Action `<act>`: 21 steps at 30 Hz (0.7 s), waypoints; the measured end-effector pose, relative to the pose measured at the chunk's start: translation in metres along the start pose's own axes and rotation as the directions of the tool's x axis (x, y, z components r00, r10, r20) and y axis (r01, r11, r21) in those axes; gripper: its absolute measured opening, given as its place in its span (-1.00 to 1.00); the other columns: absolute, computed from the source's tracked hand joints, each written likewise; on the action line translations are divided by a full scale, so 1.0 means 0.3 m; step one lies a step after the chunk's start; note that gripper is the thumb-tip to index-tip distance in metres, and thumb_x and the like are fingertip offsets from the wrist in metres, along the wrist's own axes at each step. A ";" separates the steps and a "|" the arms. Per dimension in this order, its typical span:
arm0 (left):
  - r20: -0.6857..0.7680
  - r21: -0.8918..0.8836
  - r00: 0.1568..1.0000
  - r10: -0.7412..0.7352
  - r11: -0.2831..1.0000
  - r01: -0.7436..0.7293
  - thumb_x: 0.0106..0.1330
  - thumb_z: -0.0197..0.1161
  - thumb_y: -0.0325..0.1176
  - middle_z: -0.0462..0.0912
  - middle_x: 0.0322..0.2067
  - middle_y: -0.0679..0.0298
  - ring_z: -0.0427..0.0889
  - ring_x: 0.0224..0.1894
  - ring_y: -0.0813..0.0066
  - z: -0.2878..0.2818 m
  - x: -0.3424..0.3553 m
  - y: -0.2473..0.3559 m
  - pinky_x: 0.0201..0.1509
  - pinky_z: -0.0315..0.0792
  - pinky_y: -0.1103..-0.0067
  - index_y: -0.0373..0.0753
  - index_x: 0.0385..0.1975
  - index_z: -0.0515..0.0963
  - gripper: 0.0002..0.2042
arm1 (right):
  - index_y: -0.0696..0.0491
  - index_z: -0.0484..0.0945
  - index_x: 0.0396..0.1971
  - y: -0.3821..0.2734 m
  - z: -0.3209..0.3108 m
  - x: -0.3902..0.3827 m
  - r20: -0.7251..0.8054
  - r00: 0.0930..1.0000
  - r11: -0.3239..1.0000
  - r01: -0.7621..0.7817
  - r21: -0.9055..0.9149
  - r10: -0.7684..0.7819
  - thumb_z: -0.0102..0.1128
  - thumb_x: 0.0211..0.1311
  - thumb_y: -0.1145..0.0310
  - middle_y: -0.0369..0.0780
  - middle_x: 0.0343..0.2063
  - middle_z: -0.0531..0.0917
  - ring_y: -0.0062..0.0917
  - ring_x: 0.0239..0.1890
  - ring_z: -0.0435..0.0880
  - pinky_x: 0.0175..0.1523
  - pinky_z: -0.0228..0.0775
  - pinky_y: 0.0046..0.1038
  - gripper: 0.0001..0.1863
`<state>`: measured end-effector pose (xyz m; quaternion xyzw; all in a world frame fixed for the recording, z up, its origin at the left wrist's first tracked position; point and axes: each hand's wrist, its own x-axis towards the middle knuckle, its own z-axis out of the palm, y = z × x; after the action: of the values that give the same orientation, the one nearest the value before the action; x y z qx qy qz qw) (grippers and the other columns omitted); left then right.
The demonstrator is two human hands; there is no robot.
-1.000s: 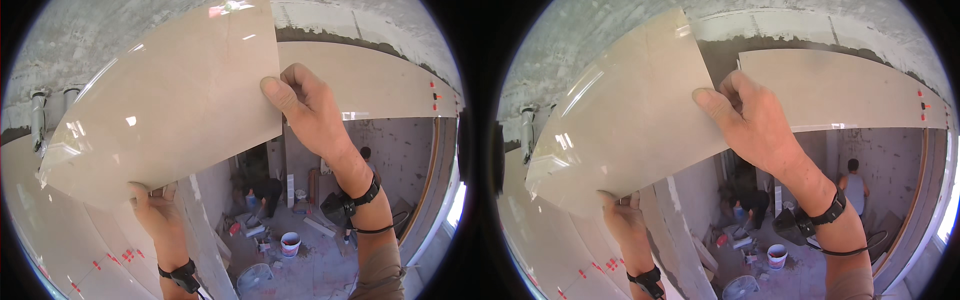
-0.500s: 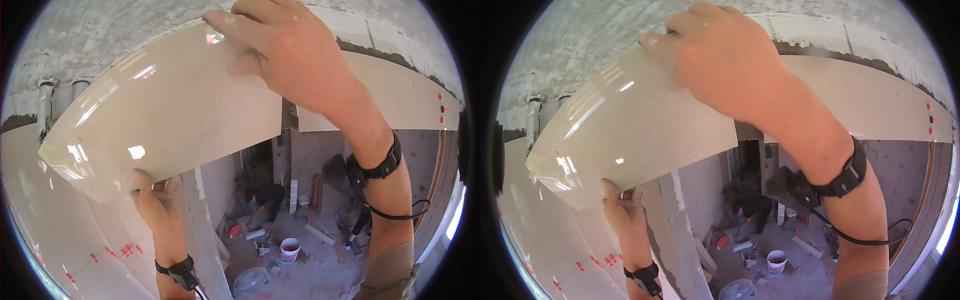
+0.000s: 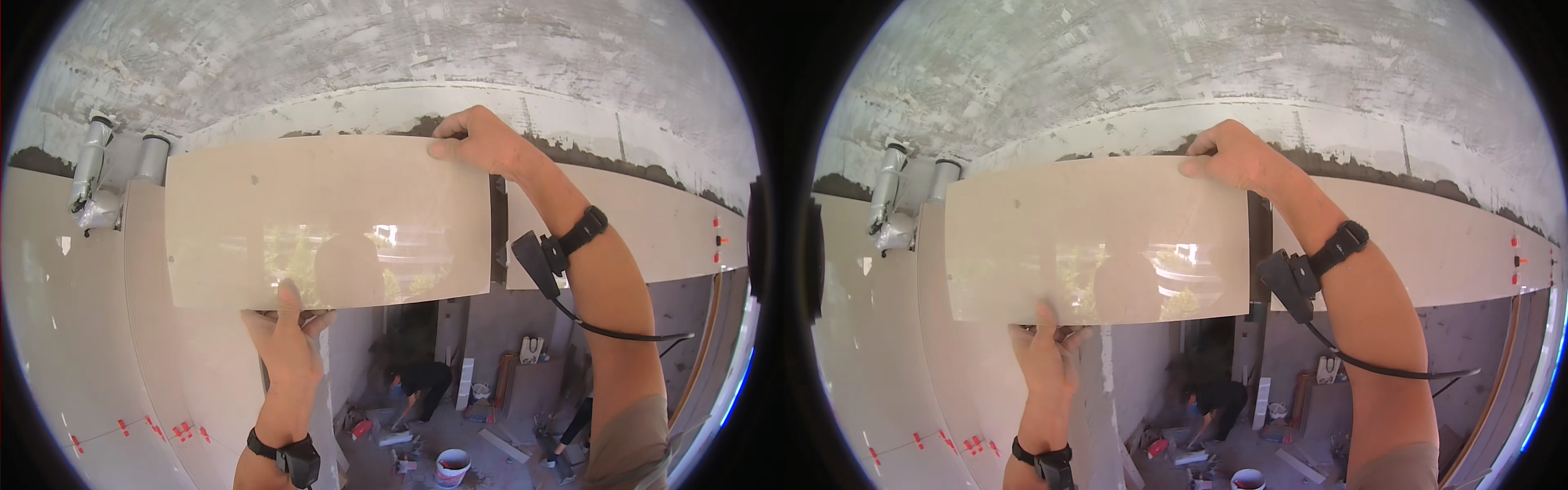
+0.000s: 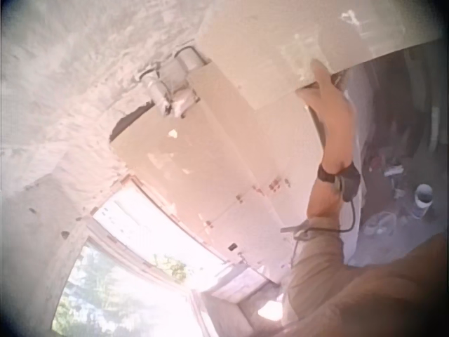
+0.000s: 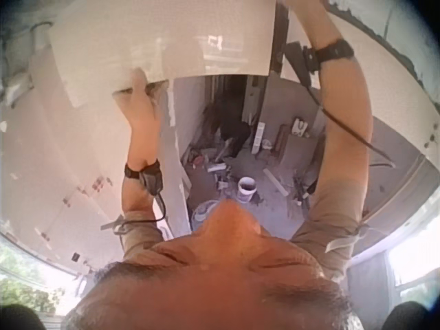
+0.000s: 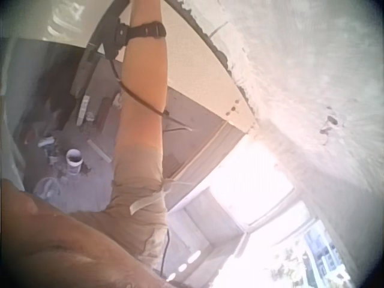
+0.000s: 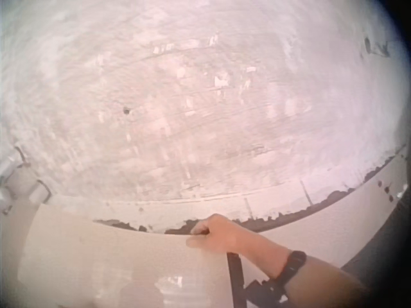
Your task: The recorder applies mortar to a tile and installs it on a wall above a doorway in a renovation setting.
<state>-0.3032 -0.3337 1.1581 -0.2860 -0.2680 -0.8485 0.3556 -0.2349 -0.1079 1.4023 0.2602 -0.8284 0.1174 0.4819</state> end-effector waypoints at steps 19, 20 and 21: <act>0.152 -0.045 0.985 -0.086 0.995 0.093 0.40 0.23 -0.27 0.58 -0.11 0.10 0.69 -0.31 0.37 0.066 0.109 -0.105 -0.40 0.66 0.52 -0.27 0.13 0.16 -0.54 | 0.28 0.63 -0.16 0.145 -0.045 0.079 0.090 0.981 0.977 -0.157 -0.142 0.171 0.38 0.12 0.26 -0.11 -0.27 0.67 -0.43 -0.20 0.59 -0.07 0.44 -0.40 -0.60; 0.147 -0.045 0.985 -0.091 0.994 0.099 0.40 0.23 -0.27 0.58 -0.11 0.10 0.69 -0.31 0.37 0.063 0.113 -0.112 -0.40 0.67 0.52 -0.27 0.12 0.17 -0.55 | 0.28 0.63 -0.17 0.146 -0.045 0.079 0.094 0.983 0.979 -0.141 -0.144 0.155 0.38 0.12 0.25 -0.11 -0.27 0.67 -0.43 -0.20 0.59 -0.07 0.44 -0.40 -0.59; 0.142 -0.045 0.985 -0.097 0.994 0.104 0.40 0.23 -0.28 0.57 -0.11 0.10 0.69 -0.31 0.38 0.062 0.115 -0.115 -0.39 0.67 0.52 -0.28 0.12 0.17 -0.55 | 0.29 0.64 -0.17 0.148 -0.047 0.080 0.098 0.985 0.981 -0.124 -0.146 0.139 0.37 0.11 0.25 -0.10 -0.27 0.67 -0.43 -0.20 0.59 -0.07 0.44 -0.41 -0.59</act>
<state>-0.3441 -0.3163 1.1856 -0.3401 -0.2839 -0.8500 0.2852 -0.2584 -0.0721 1.4324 0.1762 -0.8749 0.0766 0.4446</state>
